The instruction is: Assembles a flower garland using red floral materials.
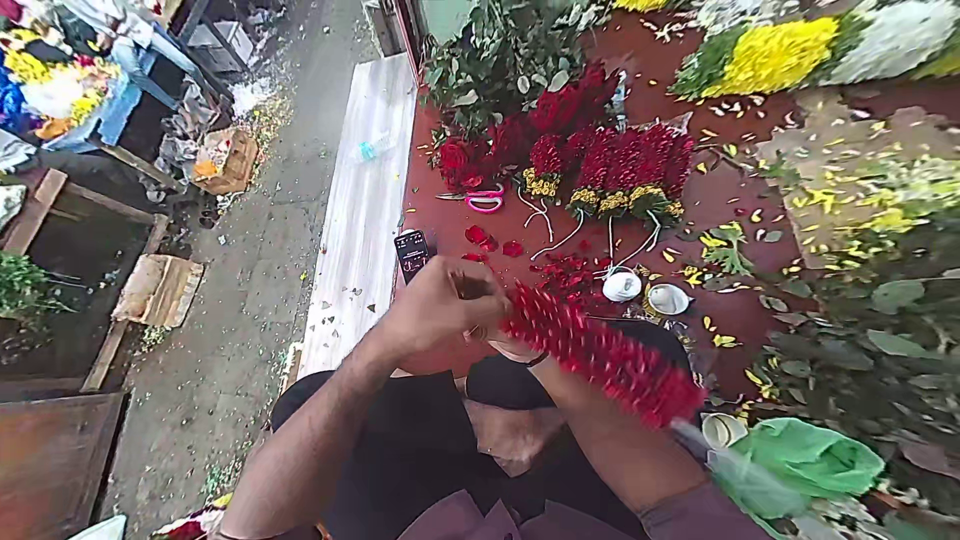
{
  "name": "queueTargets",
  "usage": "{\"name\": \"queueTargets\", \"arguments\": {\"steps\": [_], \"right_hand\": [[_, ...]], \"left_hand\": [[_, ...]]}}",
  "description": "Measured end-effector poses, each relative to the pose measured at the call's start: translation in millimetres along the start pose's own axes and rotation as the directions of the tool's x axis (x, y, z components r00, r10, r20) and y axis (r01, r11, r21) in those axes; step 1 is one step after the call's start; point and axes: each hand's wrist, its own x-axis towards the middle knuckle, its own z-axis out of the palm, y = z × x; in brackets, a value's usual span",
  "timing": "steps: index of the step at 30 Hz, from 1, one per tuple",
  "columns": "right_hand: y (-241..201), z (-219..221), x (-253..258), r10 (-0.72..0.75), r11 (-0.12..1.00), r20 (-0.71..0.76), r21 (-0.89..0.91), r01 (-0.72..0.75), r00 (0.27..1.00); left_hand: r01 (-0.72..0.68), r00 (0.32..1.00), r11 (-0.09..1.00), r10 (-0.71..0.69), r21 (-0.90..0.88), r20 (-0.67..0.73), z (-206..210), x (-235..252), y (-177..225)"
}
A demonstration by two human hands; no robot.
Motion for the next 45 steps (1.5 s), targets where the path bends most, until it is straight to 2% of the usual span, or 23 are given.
{"name": "queueTargets", "arguments": {"steps": [1,3,5,7,9,11,13,16,18,19,21,22,24,26,28,29,32,34,36,38,41,45], "right_hand": [[9,0,4,-0.086,0.991,0.108,0.109,0.075,0.99],[14,-7,13,-0.217,0.972,0.242,0.142,0.187,0.946],[-2,-17,15,-0.291,0.955,0.29,0.036,0.293,0.912],[-28,-34,12,-0.311,0.924,0.25,-0.146,0.353,0.917],[-46,-57,10,-0.263,0.88,0.187,-0.356,0.315,0.946],[-51,-81,14,-0.189,0.857,0.16,-0.455,0.242,0.969],[-53,-95,12,-0.11,0.847,0.169,-0.5,0.181,0.979],[-59,-102,5,0.026,0.863,0.274,-0.492,0.117,0.961],[-61,-104,4,0.128,0.877,0.337,-0.478,0.052,0.933],[-58,-105,4,0.185,0.873,0.316,-0.488,-0.007,0.93],[-43,-106,11,0.283,0.801,0.095,-0.57,-0.182,0.954],[-27,-108,19,0.301,0.727,-0.071,-0.628,-0.277,0.951],[21,-121,45,0.242,0.525,-0.36,-0.732,-0.434,0.901],[62,-128,68,0.169,0.354,-0.504,-0.771,-0.529,0.847],[86,-123,83,0.165,0.201,-0.581,-0.771,-0.604,0.797],[95,-122,88,0.168,0.173,-0.6,-0.763,-0.622,0.782],[100,-126,96,0.075,0.31,-0.59,-0.752,-0.582,0.804],[91,-127,97,-0.004,0.452,-0.577,-0.729,-0.513,0.816],[84,-129,94,-0.002,0.616,-0.583,-0.641,-0.459,0.812],[82,-129,92,0.041,0.722,-0.6,-0.535,-0.438,0.799],[82,-127,91,0.084,0.766,-0.592,-0.476,-0.431,0.802],[77,-117,92,0.055,0.791,-0.544,-0.488,-0.37,0.837]], "left_hand": [[-0.011,0.995,0.999,0.014,0.031,-0.099,-2,4,-4],[-0.02,0.966,0.995,0.045,0.101,-0.253,-12,14,-21],[0.009,0.94,0.984,0.052,0.177,-0.338,-26,19,-43],[0.141,0.949,0.962,-0.063,0.235,-0.308,-40,11,-62],[0.271,0.958,0.913,-0.226,0.304,-0.175,-51,-6,-77],[0.324,0.944,0.891,-0.325,0.318,-0.051,-53,-29,-85],[0.375,0.92,0.895,-0.392,0.243,0.023,-54,-49,-92],[0.428,0.902,0.902,-0.43,0.05,0.025,-50,-71,-95],[0.438,0.899,0.897,-0.435,0.066,-0.05,-45,-79,-98],[0.44,0.897,0.893,-0.432,0.098,-0.096,-43,-81,-101],[0.44,0.894,0.888,-0.421,0.131,-0.152,-39,-85,-109],[0.432,0.897,0.893,-0.411,0.127,-0.163,-37,-86,-113],[0.423,0.899,0.902,-0.404,0.092,-0.17,-35,-89,-125],[0.408,0.902,0.912,-0.394,0.049,-0.177,-33,-91,-141],[0.403,0.9,0.915,-0.392,0.021,-0.188,-33,-94,-155],[0.409,0.897,0.912,-0.399,0.015,-0.188,-34,-96,-160],[0.428,0.89,0.904,-0.419,0.009,-0.181,-38,-98,-165],[0.422,0.89,0.907,-0.416,-0.011,-0.185,-38,-98,-164],[0.411,0.895,0.911,-0.407,-0.018,-0.183,-36,-97,-159],[0.389,0.906,0.921,-0.386,-0.017,-0.171,-35,-95,-156],[0.373,0.916,0.928,-0.368,0.0,-0.162,-33,-94,-157],[0.394,0.905,0.919,-0.387,0.004,-0.176,-33,-96,-157]]}}
